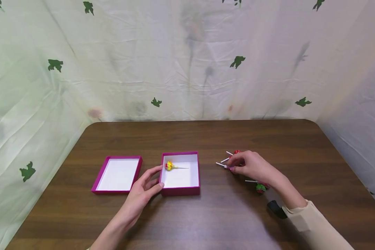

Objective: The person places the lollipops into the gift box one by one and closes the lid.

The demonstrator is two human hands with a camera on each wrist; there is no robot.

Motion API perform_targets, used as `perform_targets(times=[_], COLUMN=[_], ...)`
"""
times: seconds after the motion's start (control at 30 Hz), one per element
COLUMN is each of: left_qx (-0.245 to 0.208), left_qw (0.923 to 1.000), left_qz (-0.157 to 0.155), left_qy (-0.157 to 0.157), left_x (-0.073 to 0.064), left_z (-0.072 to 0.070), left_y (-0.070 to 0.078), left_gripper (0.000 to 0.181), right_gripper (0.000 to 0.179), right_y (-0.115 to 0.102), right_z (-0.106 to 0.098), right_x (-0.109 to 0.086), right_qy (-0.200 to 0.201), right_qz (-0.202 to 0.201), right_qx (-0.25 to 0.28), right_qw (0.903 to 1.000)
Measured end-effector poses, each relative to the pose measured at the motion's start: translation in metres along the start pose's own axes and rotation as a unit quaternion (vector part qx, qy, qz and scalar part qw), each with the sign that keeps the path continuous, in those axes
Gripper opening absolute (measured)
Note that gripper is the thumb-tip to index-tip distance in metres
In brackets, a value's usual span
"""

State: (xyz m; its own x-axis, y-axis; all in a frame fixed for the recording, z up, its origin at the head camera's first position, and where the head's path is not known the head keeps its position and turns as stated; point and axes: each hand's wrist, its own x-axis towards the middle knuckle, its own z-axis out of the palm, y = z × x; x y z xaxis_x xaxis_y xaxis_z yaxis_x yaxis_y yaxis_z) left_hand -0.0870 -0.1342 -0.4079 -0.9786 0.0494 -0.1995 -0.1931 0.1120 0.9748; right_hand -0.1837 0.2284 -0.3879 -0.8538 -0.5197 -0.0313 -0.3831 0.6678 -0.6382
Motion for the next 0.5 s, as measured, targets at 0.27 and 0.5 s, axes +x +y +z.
perform_targets(times=[0.27,0.5], left_qx=[0.0,0.004], left_qw=[1.0,1.0], left_qz=[-0.001,-0.003], left_qy=[-0.002,-0.001], left_x=[0.0003,0.0008], left_z=[-0.0001,-0.0006], left_y=[-0.0002,0.0], left_gripper=[0.05,0.05], right_gripper=[0.022,0.029], right_y=[-0.0005,0.0028], right_z=[0.0004,0.0055], right_x=[-0.0062,-0.0065], right_qy=[-0.039,-0.044], right_qz=[0.019,-0.027], right_qx=[0.02,0.005], right_qw=[0.9989,0.9986])
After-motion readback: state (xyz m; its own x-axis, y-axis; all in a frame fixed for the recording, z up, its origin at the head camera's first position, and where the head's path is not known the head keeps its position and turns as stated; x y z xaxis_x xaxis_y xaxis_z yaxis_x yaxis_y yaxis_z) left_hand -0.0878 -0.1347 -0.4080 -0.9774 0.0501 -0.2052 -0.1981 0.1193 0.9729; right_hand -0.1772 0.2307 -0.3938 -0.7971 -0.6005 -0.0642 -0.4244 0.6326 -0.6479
